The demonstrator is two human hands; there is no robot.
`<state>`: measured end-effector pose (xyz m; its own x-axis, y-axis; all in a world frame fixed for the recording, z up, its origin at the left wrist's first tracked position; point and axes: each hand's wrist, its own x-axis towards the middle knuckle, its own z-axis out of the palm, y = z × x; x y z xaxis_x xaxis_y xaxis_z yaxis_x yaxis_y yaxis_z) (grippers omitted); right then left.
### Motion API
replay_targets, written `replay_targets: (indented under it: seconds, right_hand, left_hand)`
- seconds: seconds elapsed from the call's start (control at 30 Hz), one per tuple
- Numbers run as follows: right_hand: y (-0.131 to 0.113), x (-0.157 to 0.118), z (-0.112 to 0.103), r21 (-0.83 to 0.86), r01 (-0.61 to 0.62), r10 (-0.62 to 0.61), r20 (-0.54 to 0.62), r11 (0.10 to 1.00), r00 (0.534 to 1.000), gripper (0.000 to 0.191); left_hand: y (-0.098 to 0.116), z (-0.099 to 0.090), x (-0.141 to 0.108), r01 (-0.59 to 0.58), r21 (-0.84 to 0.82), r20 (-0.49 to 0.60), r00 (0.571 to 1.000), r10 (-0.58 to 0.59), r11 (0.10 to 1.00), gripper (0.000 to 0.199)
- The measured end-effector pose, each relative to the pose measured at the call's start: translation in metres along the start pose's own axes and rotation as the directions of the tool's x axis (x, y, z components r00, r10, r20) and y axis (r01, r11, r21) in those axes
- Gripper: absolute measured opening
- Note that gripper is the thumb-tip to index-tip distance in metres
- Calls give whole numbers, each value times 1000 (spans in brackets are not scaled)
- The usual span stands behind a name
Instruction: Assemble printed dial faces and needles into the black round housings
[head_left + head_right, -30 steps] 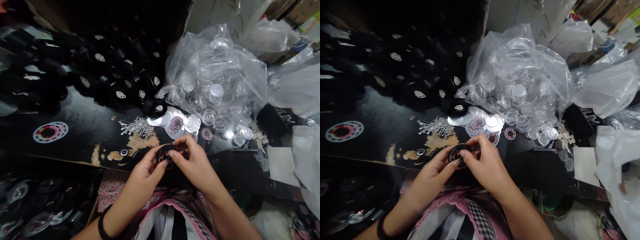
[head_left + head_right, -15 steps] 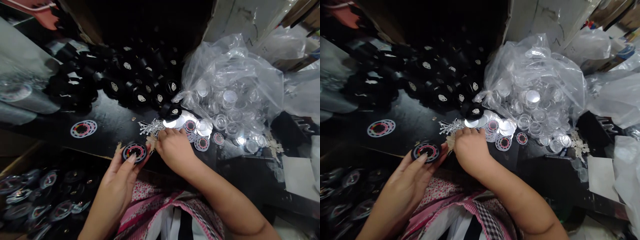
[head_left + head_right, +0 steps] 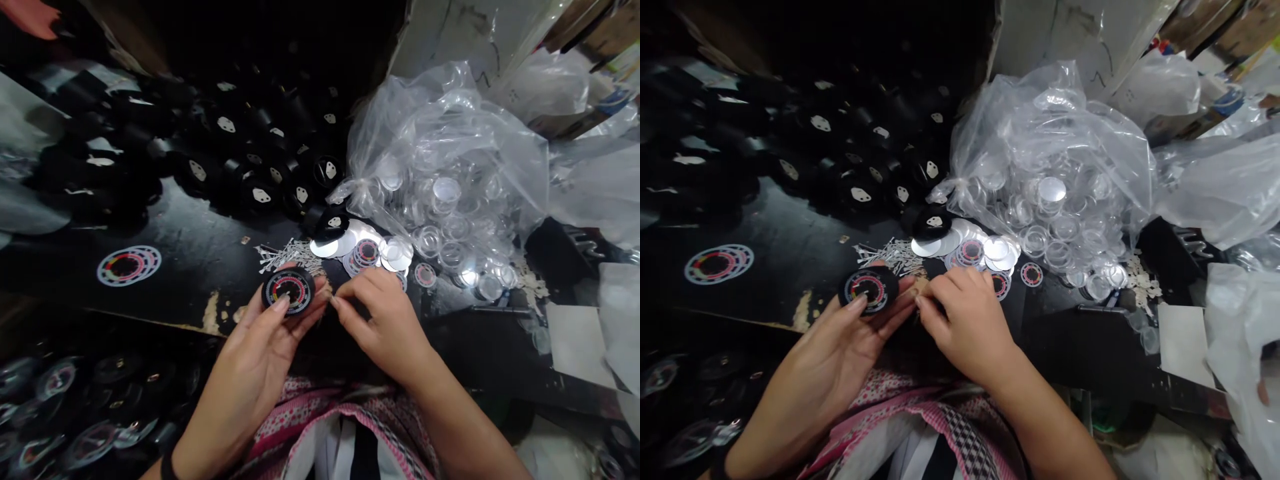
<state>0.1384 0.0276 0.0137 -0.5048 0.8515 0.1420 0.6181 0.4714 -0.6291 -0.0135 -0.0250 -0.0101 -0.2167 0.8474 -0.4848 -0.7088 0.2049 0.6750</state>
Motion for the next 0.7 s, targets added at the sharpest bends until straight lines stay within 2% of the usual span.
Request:
replay_targets:
  seconds: [0.07, 0.13, 0.3, 0.43, 0.57, 0.7]
  right_hand:
    - [-2, -2, -4, 172, -10, 14, -17, 985, 1000, 13]
    - [-5, -4, -5, 239, -34, 41, -23, 970, 999, 12]
    - [-6, -9, -5, 123, -134, 132, 24, 983, 991, 12]
    - [-6, -10, -8, 112, -152, 150, 25, 982, 988, 13]
    - [-9, -12, -13, 143, -170, 169, 19, 975, 985, 15]
    - [-11, -15, -13, 176, -191, 188, 35, 966, 982, 19]
  left_hand:
    - [-1, 6, 2, -19, 39, -17, 1000, 19, 999, 27]
    - [-5, 12, 4, -8, 98, -7, 1000, 9, 995, 26]
    - [-22, 11, 5, -63, 304, 111, 993, 30, 951, 28]
    - [-28, 4, 4, -103, 343, 155, 987, 52, 934, 28]
    - [-24, 6, -1, -130, 391, 154, 985, 75, 911, 25]
    - [-19, 10, -4, -217, 457, 135, 975, 174, 863, 21]
